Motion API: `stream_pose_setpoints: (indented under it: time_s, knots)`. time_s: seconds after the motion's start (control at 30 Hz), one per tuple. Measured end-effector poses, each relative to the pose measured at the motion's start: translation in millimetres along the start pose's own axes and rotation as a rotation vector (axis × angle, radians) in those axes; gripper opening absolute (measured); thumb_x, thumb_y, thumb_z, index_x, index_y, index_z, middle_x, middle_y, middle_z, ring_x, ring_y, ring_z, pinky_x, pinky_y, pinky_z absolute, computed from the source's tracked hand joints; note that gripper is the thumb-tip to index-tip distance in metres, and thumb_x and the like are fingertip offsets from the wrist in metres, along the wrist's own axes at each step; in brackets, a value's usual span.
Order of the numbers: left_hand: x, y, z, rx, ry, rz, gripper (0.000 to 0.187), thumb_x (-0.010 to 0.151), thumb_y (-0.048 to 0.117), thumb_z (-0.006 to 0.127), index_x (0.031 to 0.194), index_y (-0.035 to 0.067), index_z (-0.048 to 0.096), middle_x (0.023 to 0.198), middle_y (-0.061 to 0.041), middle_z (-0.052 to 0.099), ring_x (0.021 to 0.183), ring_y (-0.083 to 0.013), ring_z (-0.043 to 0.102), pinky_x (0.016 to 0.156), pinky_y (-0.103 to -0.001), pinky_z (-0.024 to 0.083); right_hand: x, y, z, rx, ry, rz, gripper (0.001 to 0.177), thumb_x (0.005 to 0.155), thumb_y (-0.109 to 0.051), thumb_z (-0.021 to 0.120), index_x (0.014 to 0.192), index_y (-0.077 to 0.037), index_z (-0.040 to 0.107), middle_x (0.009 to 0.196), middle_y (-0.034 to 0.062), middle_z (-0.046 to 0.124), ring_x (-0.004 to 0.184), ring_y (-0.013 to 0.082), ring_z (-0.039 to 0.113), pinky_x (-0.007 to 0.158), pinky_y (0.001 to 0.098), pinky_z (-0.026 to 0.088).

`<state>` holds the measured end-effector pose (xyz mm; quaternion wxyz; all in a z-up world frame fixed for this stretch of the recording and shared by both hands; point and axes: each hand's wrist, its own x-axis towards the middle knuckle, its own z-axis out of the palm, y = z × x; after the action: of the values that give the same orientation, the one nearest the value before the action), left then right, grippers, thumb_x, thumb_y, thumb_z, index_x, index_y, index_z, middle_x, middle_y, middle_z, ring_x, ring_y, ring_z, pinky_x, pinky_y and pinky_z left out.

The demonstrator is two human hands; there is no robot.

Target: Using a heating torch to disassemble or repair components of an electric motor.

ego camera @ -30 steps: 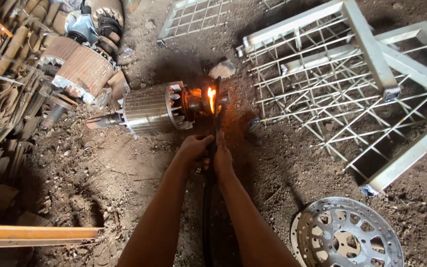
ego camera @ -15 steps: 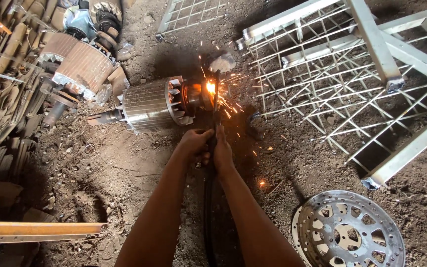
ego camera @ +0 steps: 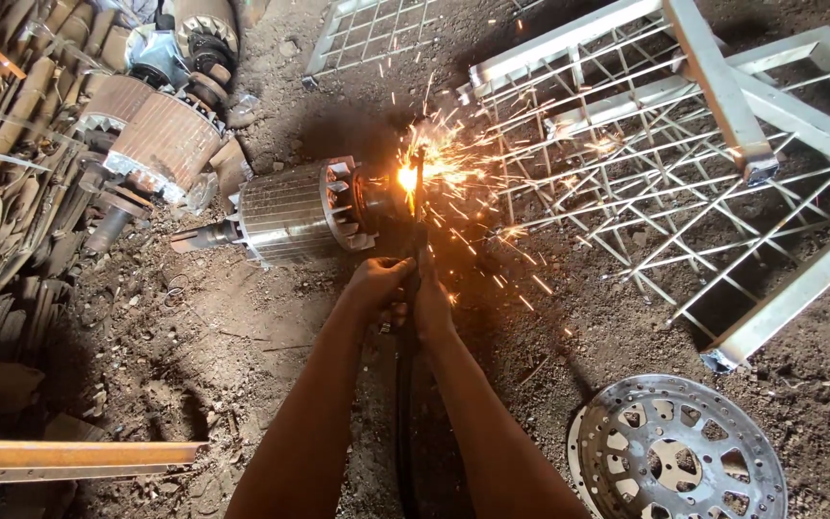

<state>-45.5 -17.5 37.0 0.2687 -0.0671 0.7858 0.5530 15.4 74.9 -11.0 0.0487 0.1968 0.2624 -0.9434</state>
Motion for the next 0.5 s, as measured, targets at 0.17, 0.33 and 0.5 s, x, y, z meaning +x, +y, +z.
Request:
stream_pose_setpoints:
  time_s: [0.17, 0.33, 0.5]
  knots:
    - [1.6, -1.5, -1.9, 0.047, 0.021, 0.036, 0.044, 0.096, 0.035, 0.069, 0.12, -0.002, 0.067, 0.075, -0.012, 0.067, 0.047, -0.0157, 0.056, 0.04, -0.031, 0.045, 6.8, 5.3, -4.8, -0.04, -0.001, -0.003, 0.061, 0.092, -0.074, 0.046, 0.091, -0.014, 0.059, 0.062, 0.0055, 0.055, 0.04, 0.0159, 0.049, 0.037, 0.0302, 0.04]
    - [-10.0, 7.8, 0.5, 0.041, 0.029, 0.0, 0.048, 0.095, 0.037, 0.07, 0.123, -0.002, 0.066, 0.078, -0.012, 0.067, 0.049, -0.0161, 0.056, 0.042, -0.031, 0.048, 7.6, 7.1, -5.2, -0.029, -0.015, -0.012, 0.064, 0.094, -0.073, 0.046, 0.091, -0.01, 0.059, 0.064, 0.0061, 0.058, 0.042, 0.016, 0.05, 0.038, 0.0304, 0.041]
    - [-17.3, 16.9, 3.0, 0.111, 0.075, -0.06, 0.049, 0.094, 0.039, 0.07, 0.126, 0.002, 0.063, 0.086, -0.014, 0.071, 0.06, -0.0192, 0.062, 0.047, -0.031, 0.053, -7.7, 0.8, 0.1, -0.07, -0.009, -0.053, 0.066, 0.095, -0.073, 0.047, 0.094, -0.009, 0.061, 0.066, 0.0055, 0.057, 0.044, 0.014, 0.05, 0.039, 0.0302, 0.042]
